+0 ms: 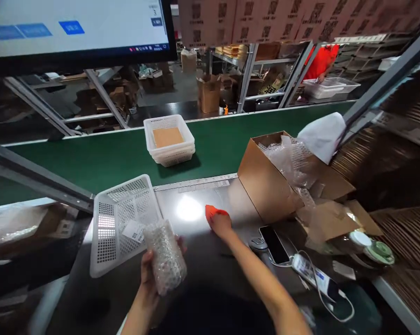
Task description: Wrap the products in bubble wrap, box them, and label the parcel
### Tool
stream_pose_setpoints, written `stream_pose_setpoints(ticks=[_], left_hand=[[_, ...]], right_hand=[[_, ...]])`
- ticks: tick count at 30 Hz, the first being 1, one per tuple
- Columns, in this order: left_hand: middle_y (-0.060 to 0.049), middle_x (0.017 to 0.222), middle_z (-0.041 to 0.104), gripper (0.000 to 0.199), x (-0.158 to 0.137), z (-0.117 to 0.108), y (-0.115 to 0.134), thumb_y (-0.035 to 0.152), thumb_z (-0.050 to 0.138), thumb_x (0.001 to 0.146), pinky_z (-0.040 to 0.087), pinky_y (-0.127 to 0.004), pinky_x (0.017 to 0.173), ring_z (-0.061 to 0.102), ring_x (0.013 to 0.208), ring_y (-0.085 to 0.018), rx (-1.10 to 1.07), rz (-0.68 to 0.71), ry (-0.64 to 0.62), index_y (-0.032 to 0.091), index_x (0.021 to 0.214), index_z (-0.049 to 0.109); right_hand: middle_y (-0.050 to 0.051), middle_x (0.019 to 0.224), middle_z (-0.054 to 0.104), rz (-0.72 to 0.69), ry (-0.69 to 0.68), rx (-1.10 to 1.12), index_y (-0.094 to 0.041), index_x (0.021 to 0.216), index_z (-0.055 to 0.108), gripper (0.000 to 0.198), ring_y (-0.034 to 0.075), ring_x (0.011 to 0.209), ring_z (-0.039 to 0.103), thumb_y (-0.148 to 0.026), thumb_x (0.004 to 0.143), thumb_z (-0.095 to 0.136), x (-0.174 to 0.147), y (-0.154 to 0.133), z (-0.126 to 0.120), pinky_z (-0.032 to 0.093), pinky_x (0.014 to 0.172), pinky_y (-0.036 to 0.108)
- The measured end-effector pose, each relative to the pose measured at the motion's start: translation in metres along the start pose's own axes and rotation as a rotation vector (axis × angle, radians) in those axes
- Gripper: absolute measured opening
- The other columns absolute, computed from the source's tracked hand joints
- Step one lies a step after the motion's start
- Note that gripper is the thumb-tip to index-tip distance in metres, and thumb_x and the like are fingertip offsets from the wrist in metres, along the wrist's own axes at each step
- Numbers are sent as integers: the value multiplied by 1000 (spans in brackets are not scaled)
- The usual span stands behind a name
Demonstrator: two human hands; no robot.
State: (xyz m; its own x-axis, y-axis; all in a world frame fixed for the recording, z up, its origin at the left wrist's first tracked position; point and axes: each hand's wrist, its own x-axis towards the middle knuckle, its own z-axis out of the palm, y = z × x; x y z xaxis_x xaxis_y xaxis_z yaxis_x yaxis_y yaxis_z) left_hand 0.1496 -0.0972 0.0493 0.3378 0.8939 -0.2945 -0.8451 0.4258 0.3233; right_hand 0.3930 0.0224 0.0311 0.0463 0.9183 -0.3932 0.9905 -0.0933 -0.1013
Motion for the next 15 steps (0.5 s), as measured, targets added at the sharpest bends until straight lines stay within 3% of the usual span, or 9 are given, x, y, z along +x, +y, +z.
stream_pose_setpoints(ticks=[3, 5, 6, 8, 9, 11, 13, 15], left_hand=[[-7, 142, 70, 61, 3, -16, 4, 43, 81, 76, 51, -47, 117, 60, 140, -31, -51, 101, -60, 29, 134, 71], [-7, 150, 65, 60, 0, -26, 3, 37, 80, 77, 48, -49, 120, 53, 147, -31, -44, 154, -31, 30, 136, 70], [-7, 150, 65, 59, -2, -30, 1, 35, 80, 78, 48, -48, 120, 53, 147, -30, -34, 165, -4, 29, 136, 70], [-10, 145, 68, 59, -6, -33, -4, 35, 82, 75, 50, -44, 118, 57, 143, -30, -20, 171, 57, 24, 133, 72], [-11, 140, 71, 60, -8, -34, -7, 36, 85, 72, 51, -42, 117, 60, 140, -31, -17, 173, 97, 21, 130, 73], [-13, 127, 76, 63, -12, -32, -13, 36, 91, 64, 52, -42, 115, 64, 133, -33, -14, 189, 207, 17, 122, 75], [-12, 114, 79, 65, -17, -30, -19, 37, 96, 56, 52, -47, 115, 67, 127, -36, -14, 237, 338, 17, 115, 75], [-12, 111, 79, 69, -23, -31, -31, 37, 99, 54, 49, -51, 117, 68, 125, -38, 4, 318, 437, 20, 116, 74]], right_hand=[[28, 127, 71, 21, 62, 30, 0, 126, 68, 49, 34, 124, 66, -34, 107, 38, -15, -7, 17, 45, 110, 42], [28, 153, 55, -40, 169, 143, -2, 152, 48, 60, 33, 144, 53, -38, 109, 27, -40, -15, 29, 40, 120, 48], [26, 165, 41, -103, 277, 335, -4, 162, 33, 66, 33, 153, 42, -42, 109, 26, -55, -20, 35, 37, 125, 51], [16, 177, 17, -389, 399, 723, -18, 171, 10, 74, 32, 163, 20, -51, 108, 28, -88, -34, 43, 26, 131, 57], [7, 178, 13, -543, 332, 847, -30, 172, 8, 74, 31, 164, 16, -55, 107, 33, -103, -41, 46, 23, 132, 58], [-3, 177, 14, -769, 9, 1015, -43, 169, 18, 70, 30, 164, 14, -62, 105, 39, -123, -55, 51, 21, 133, 56], [-2, 174, 28, -748, -235, 1169, -43, 164, 36, 66, 30, 161, 26, -68, 103, 36, -126, -60, 58, 26, 132, 54], [7, 166, 44, -572, -280, 1271, -35, 158, 51, 71, 33, 153, 43, -73, 102, 32, -112, -57, 70, 36, 127, 56]])
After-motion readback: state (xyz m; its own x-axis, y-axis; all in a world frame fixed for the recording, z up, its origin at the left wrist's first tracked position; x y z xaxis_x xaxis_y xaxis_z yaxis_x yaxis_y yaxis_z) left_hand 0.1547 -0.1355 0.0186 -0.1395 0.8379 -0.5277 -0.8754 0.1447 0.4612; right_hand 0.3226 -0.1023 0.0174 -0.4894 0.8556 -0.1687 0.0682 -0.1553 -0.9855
